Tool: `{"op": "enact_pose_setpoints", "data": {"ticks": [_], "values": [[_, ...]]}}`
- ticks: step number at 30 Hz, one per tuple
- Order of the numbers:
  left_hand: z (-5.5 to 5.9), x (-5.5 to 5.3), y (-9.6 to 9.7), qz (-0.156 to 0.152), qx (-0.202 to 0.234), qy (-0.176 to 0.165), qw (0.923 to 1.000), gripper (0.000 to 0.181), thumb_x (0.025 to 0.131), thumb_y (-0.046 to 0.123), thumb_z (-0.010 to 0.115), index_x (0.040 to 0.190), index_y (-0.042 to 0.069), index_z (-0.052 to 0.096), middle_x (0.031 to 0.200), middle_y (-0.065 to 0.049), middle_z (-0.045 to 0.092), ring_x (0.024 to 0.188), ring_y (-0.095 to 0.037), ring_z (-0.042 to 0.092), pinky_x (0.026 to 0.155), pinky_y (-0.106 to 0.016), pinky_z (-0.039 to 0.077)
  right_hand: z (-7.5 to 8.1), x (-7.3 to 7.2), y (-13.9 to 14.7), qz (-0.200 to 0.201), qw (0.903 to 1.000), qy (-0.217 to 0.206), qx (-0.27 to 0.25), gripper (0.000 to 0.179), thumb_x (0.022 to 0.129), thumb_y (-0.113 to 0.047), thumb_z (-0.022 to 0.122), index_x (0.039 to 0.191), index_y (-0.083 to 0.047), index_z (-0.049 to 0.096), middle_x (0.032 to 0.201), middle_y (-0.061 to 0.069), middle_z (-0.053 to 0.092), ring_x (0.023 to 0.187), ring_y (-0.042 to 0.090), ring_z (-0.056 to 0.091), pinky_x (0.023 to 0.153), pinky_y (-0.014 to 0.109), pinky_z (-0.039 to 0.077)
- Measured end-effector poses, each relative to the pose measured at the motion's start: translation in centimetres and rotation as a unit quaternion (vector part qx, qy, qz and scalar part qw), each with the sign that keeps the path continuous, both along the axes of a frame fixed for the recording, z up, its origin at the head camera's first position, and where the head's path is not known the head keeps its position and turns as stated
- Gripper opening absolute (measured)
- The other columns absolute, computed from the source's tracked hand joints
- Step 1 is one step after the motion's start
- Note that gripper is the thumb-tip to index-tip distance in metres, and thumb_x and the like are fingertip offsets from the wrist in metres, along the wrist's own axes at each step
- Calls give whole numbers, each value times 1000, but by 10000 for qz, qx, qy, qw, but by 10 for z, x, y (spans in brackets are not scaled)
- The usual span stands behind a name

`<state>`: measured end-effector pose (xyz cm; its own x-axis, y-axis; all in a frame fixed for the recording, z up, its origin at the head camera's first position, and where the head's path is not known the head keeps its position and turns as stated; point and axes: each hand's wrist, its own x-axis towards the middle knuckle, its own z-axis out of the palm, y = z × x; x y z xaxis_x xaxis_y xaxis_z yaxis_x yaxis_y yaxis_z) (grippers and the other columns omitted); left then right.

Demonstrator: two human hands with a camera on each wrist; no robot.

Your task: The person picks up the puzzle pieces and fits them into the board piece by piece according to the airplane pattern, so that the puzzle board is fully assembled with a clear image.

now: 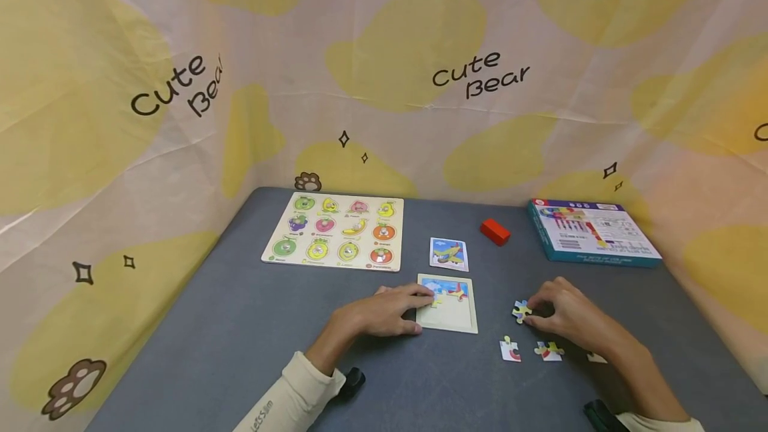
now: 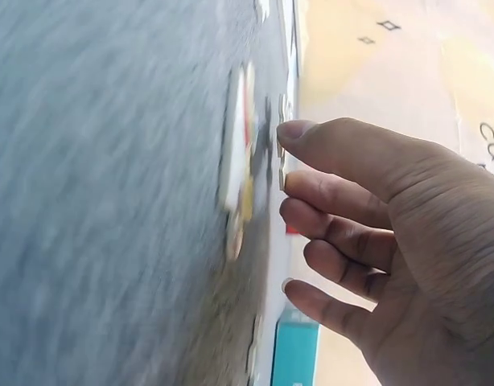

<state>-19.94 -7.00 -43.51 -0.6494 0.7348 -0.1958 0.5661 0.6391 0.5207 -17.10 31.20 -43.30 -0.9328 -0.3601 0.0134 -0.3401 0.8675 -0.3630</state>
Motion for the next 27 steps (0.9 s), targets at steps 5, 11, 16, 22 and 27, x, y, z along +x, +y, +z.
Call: {"op": "enact_pose_setpoints", "data": {"ticks": [5, 11, 16, 22, 27], "values": [[0, 0, 0, 11, 7, -8, 10000, 62, 104, 28, 69, 161, 18, 48, 166, 4, 41, 154, -14, 36, 118, -45, 30, 3, -6, -16, 155, 9998, 105, -43, 19, 88, -37, 85, 99, -21, 81, 98, -11, 65, 99, 15, 51, 82, 36, 47], [2, 1, 0, 7, 15, -34, 10000, 61, 104, 27, 68, 161, 18, 48, 166, 4, 41, 154, -14, 36, 118, -45, 30, 7, -14, -38, 275, 9996, 61, -49, 20, 89, -35, 85, 101, -20, 81, 102, -9, 65, 102, 17, 52, 86, 41, 51], [2, 0, 0, -6, 2, -50, 10000, 61, 105, 27, 68, 161, 18, 48, 166, 4, 41, 155, -15, 36, 118, -45, 30, 7, -21, -57, 454, 9990, 19, -26, 21, 90, -37, 85, 103, -20, 81, 106, -7, 67, 106, 19, 53, 87, 42, 52], [-1, -2, 0, -25, 13, -13, 10000, 61, 105, 29, 68, 161, 18, 48, 166, 4, 41, 155, -14, 36, 117, -45, 31, 7, -28, -78, 774, 9968, 190, -12, 22, 89, -37, 86, 103, -21, 81, 104, -9, 67, 103, 15, 52, 85, 37, 52], [-1, -2, -1, -35, 35, 18, 10000, 61, 105, 28, 68, 161, 18, 48, 165, 4, 42, 154, -14, 37, 117, -45, 31, 6, -33, -93, 1085, 9937, 283, -45, 20, 90, -34, 86, 102, -18, 81, 100, -10, 67, 101, 14, 52, 85, 36, 51]]}}
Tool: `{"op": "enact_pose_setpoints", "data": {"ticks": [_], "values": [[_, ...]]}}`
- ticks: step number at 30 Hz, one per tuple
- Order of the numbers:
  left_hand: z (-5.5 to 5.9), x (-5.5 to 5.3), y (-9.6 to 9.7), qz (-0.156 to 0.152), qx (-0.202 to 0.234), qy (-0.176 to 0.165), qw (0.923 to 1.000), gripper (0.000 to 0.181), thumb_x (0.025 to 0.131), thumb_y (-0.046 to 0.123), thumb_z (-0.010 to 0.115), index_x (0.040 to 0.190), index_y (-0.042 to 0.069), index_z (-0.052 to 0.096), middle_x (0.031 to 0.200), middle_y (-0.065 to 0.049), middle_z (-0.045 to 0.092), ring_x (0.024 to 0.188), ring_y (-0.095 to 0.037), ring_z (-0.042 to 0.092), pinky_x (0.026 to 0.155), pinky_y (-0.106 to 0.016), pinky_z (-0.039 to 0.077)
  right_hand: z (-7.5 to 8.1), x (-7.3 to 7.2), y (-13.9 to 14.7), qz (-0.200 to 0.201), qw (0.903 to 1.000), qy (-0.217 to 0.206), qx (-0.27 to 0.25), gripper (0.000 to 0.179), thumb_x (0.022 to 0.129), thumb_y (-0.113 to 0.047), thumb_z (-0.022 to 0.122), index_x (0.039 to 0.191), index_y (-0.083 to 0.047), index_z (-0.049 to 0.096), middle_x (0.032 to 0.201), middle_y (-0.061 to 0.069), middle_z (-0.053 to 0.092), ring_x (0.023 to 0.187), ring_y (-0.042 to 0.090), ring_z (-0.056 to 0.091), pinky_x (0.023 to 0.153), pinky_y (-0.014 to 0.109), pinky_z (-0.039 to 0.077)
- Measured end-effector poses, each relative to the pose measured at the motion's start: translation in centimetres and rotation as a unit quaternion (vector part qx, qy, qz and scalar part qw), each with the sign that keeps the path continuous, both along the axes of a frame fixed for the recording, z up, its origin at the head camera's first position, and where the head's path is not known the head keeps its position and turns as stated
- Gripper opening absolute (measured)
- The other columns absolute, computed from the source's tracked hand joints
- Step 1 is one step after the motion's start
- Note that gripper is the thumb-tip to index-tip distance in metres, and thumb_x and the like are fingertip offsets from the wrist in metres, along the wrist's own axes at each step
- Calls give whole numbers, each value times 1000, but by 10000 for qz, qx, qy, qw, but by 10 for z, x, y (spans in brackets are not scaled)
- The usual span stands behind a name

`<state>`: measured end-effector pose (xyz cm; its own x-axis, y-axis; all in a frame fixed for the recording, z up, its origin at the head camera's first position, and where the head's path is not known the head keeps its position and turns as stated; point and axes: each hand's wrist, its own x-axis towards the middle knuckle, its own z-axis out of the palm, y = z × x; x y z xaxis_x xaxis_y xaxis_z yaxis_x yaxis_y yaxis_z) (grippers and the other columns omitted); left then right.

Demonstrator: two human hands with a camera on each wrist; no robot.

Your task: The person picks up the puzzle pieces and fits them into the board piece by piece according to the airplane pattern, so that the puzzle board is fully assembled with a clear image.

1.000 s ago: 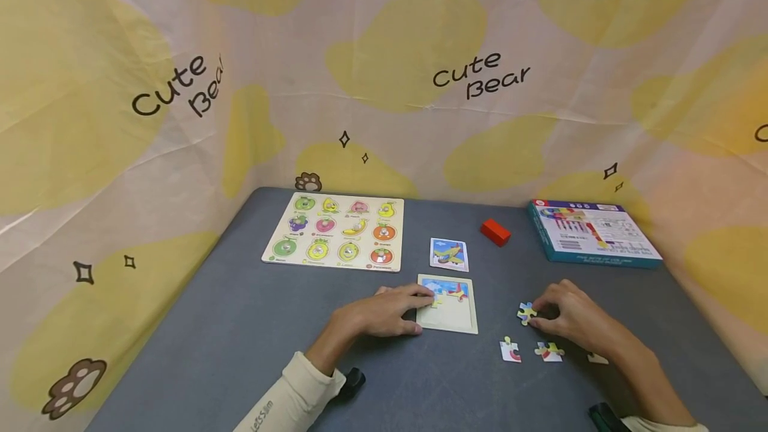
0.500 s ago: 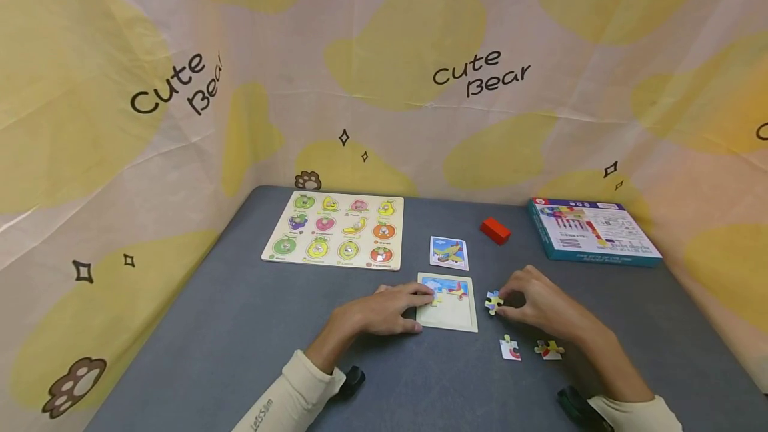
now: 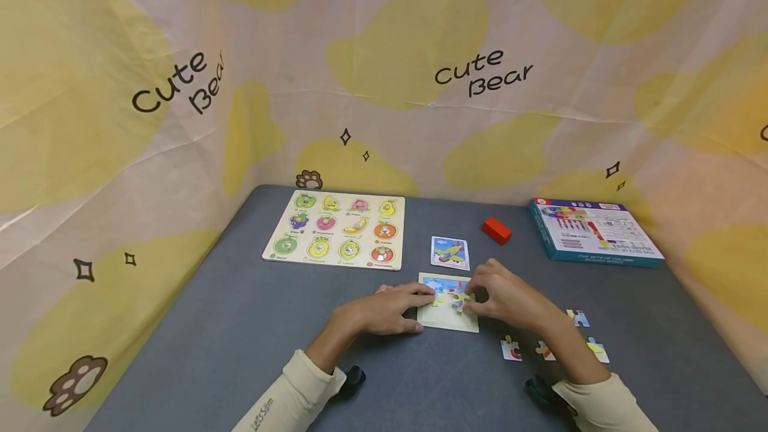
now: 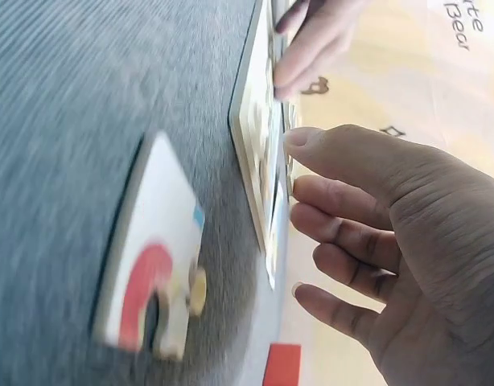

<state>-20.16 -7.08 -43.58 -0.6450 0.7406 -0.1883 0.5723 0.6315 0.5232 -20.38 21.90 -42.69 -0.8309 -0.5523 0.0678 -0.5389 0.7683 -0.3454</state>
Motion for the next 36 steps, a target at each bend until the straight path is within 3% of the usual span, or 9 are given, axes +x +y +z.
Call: {"op": "enact_pose_setpoints", "data": {"ticks": [11, 36], "values": [[1, 0, 0, -90, 97, 44, 9999, 60, 104, 27, 68, 160, 14, 49, 165, 2, 43, 154, -17, 38, 114, -46, 33, -4, -8, -16, 185, 9998, 31, 24, 14, 90, -29, 86, 97, -18, 81, 97, -10, 67, 101, 14, 53, 85, 38, 51], [0, 0, 0, -62, 4, 98, 9999, 60, 104, 29, 68, 160, 17, 50, 165, 4, 43, 154, -14, 38, 111, -41, 34, -7, -6, -25, 292, 9995, -71, -78, 14, 92, -24, 84, 103, -15, 84, 101, -8, 68, 100, 13, 53, 87, 37, 51]]}}
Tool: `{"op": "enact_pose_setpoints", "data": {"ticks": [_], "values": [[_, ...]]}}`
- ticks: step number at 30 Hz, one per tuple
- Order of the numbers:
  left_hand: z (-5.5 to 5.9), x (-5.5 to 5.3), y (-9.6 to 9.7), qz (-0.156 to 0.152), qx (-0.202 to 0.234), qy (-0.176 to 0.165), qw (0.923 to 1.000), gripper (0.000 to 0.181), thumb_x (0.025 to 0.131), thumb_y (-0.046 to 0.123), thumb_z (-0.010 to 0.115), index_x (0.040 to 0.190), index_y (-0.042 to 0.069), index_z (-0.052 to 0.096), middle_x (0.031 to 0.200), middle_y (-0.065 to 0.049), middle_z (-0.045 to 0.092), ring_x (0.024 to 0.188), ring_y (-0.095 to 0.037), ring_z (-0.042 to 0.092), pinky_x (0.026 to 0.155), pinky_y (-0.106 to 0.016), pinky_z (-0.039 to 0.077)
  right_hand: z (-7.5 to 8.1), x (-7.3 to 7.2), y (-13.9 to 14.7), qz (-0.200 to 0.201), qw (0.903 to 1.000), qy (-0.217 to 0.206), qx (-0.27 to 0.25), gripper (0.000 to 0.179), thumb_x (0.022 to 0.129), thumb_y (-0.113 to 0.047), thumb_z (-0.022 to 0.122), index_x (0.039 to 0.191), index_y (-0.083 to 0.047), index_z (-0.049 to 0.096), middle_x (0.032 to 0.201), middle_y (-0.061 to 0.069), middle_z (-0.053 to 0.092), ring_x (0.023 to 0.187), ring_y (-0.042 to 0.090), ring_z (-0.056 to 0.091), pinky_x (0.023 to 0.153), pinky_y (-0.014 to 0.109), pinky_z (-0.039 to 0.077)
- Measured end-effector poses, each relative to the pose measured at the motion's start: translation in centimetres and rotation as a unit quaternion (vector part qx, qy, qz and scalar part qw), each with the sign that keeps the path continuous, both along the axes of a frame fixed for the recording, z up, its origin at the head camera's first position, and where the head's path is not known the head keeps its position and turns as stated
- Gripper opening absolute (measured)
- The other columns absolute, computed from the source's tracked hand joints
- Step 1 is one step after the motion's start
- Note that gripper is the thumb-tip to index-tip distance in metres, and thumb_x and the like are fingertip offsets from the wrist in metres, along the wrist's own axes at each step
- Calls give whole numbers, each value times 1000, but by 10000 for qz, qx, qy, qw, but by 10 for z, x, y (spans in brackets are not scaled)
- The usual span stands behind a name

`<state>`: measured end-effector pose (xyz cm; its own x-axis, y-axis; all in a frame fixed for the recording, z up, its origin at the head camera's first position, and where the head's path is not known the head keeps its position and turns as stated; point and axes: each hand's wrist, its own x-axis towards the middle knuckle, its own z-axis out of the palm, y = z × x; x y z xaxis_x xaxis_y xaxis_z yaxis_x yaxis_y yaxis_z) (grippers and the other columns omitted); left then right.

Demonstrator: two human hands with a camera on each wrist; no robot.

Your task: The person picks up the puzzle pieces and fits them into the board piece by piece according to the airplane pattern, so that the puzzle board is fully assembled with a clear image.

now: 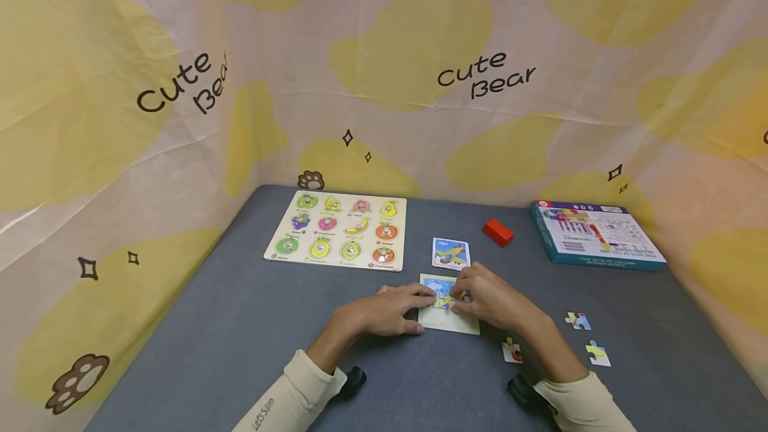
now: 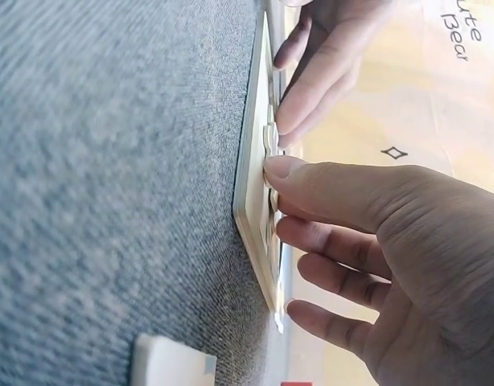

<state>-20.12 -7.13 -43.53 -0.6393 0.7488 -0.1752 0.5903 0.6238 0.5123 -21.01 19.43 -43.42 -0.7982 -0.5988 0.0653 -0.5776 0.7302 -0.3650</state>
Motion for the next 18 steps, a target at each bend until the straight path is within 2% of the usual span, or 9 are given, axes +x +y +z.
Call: {"op": "enact_pose_setpoints", "data": {"ticks": [7, 14, 18], "values": [[0, -1, 0, -12, -7, -46, 10000, 60, 105, 29, 67, 161, 17, 48, 165, 4, 42, 154, -14, 37, 112, -42, 34, 1, 2, -3, -74, 10000, 16, 66, 19, 92, -26, 85, 107, -14, 84, 106, -6, 70, 103, 15, 54, 89, 40, 52], [0, 0, -1, -63, 13, 6, 10000, 60, 104, 29, 68, 160, 17, 49, 164, 3, 43, 153, -14, 38, 109, -40, 35, 3, 4, -6, 18, 9999, 40, 155, 26, 92, -21, 84, 117, -15, 82, 114, 0, 70, 112, 23, 57, 95, 49, 52], [2, 1, -1, -71, 62, -13, 10000, 60, 104, 28, 68, 160, 16, 50, 164, 3, 44, 153, -15, 39, 109, -41, 35, 2, 4, -7, 54, 9998, 32, 211, 24, 93, -21, 84, 116, -16, 83, 112, -1, 69, 111, 22, 56, 93, 46, 52]]}}
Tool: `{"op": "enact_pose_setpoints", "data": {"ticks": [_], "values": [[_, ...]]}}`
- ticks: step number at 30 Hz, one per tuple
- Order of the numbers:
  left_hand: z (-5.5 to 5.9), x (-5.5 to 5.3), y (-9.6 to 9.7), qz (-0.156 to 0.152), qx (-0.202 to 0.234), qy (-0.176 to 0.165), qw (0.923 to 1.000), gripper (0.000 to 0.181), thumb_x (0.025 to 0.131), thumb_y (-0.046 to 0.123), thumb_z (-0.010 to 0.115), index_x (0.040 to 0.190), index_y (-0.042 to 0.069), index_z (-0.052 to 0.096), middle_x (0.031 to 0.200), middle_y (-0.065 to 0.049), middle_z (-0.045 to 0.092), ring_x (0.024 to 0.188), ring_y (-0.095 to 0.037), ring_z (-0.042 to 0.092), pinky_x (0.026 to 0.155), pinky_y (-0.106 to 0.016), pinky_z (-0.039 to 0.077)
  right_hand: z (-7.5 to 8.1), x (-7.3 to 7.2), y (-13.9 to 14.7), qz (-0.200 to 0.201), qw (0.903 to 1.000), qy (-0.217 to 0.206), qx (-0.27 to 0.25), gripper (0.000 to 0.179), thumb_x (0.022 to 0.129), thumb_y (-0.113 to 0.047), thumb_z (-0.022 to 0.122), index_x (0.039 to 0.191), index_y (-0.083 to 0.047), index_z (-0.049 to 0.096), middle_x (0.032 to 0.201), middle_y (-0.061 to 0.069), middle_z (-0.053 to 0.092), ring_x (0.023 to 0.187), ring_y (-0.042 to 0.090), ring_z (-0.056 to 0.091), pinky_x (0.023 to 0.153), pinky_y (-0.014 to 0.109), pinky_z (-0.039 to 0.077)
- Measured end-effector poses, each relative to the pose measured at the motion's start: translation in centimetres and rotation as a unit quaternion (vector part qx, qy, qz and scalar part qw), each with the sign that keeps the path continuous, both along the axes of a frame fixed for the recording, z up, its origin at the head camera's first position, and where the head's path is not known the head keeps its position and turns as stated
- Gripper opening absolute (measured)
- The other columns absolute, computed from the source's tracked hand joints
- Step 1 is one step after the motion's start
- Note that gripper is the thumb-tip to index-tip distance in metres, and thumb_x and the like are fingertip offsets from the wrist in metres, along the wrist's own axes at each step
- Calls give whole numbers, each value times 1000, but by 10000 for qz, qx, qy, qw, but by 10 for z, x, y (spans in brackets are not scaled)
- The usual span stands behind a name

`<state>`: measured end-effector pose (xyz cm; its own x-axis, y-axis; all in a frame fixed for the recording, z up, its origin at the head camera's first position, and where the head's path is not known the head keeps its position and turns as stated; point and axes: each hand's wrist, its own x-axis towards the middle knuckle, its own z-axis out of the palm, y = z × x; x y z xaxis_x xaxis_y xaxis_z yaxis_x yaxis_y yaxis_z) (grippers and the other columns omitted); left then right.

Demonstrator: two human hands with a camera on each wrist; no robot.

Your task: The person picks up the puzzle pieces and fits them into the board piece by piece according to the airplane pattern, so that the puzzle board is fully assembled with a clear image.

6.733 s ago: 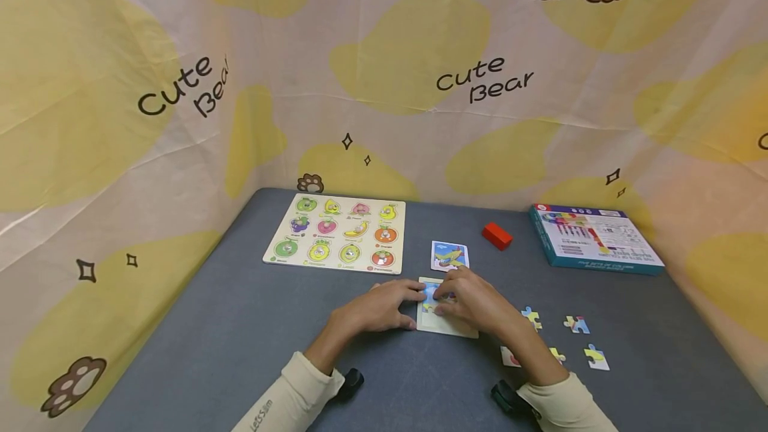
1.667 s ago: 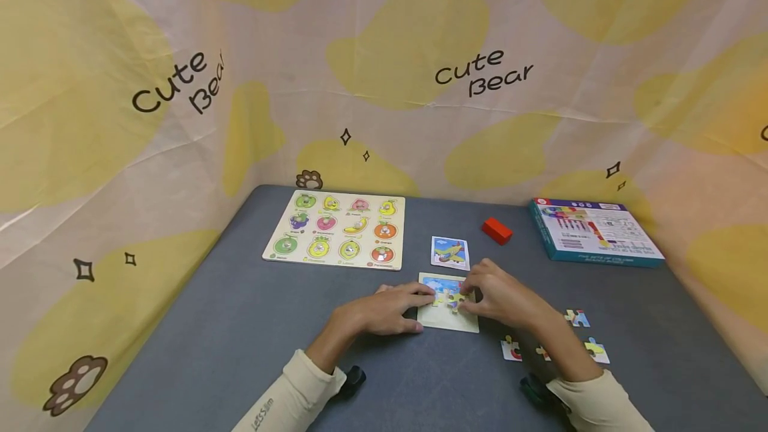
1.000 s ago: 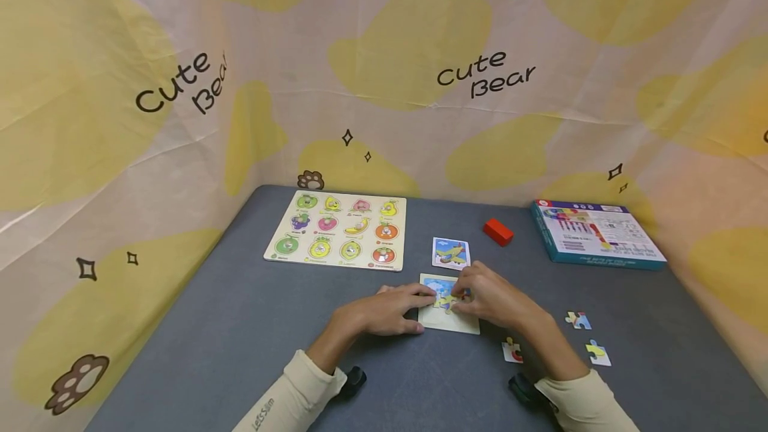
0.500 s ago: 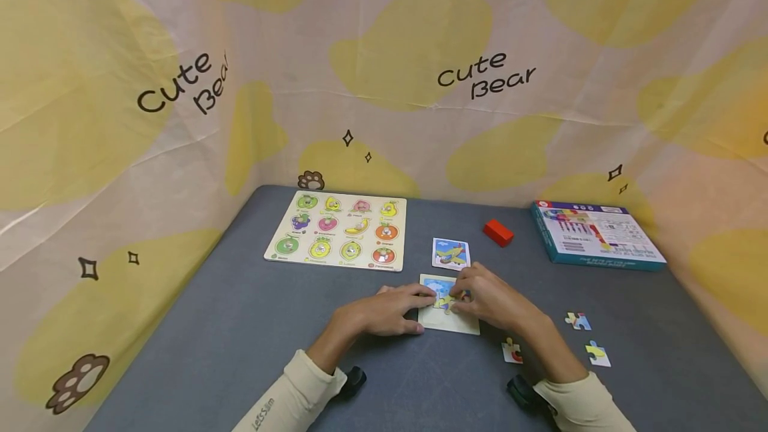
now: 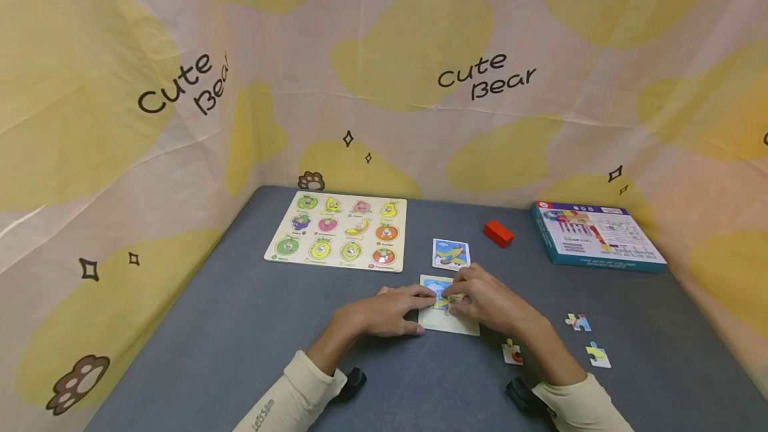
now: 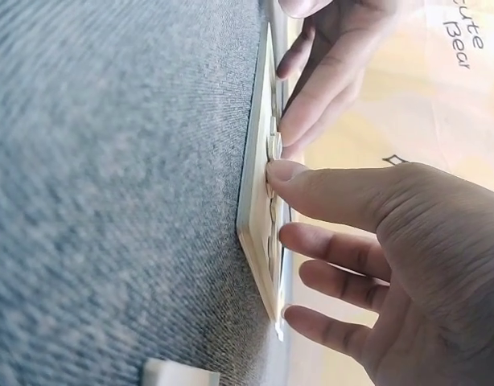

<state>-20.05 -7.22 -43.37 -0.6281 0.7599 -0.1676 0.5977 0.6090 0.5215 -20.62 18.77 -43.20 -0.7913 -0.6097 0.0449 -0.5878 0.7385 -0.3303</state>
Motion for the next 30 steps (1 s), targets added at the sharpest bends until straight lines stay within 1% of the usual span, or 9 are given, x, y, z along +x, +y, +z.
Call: {"op": "enact_pose_setpoints", "data": {"ticks": [6, 10, 13, 16, 20, 25, 30], "values": [[0, 0, 1, -6, -25, 5, 10000, 61, 104, 28, 68, 161, 16, 48, 165, 2, 43, 153, -16, 39, 110, -43, 34, 0, 0, 3, 1, 10000, 55, -68, 21, 92, -20, 85, 112, -16, 84, 109, -2, 69, 104, 18, 54, 86, 38, 51], [0, 0, 2, 15, -47, 36, 10000, 61, 104, 29, 68, 160, 16, 49, 164, 3, 44, 153, -14, 39, 110, -42, 35, -1, 0, 3, -4, 9999, 50, -104, 21, 92, -21, 85, 112, -17, 84, 109, -2, 69, 104, 18, 54, 86, 38, 50], [0, 0, 4, 45, -69, 57, 9999, 60, 104, 29, 68, 160, 16, 49, 164, 3, 44, 153, -14, 39, 110, -41, 35, -2, 0, 3, -105, 9998, 60, -173, 22, 91, -21, 86, 112, -16, 84, 108, -2, 69, 103, 17, 54, 85, 37, 50], [-1, 1, 6, 76, -85, 146, 9998, 59, 104, 29, 68, 159, 16, 51, 163, 3, 46, 152, -13, 40, 110, -41, 36, -4, 0, 4, -212, 9994, 99, -244, 23, 90, -23, 86, 112, -14, 83, 107, -2, 70, 100, 16, 53, 83, 36, 49], [-1, 3, 9, 30, -36, 183, 9998, 58, 104, 29, 69, 158, 16, 53, 162, 4, 48, 151, -15, 41, 110, -42, 37, -5, -2, 5, -263, 9992, 85, -295, 26, 90, -25, 87, 112, -14, 82, 107, -1, 70, 97, 15, 52, 81, 34, 47], [-2, 5, 14, -127, -122, 249, 9995, 62, 103, 30, 68, 161, 21, 48, 166, 6, 43, 153, -18, 38, 108, -44, 37, -6, -3, 5, -288, 9990, 20, -333, 27, 89, -27, 87, 113, -15, 82, 109, -2, 70, 100, 16, 52, 83, 35, 48], [-2, 7, 16, -128, -345, 349, 9987, 65, 104, 33, 68, 164, 25, 44, 169, 8, 39, 154, -18, 35, 107, -42, 36, -6, -3, 5, -349, 9989, -34, -327, 28, 90, -28, 87, 114, -15, 82, 110, -2, 70, 101, 16, 52, 84, 36, 49]]}}
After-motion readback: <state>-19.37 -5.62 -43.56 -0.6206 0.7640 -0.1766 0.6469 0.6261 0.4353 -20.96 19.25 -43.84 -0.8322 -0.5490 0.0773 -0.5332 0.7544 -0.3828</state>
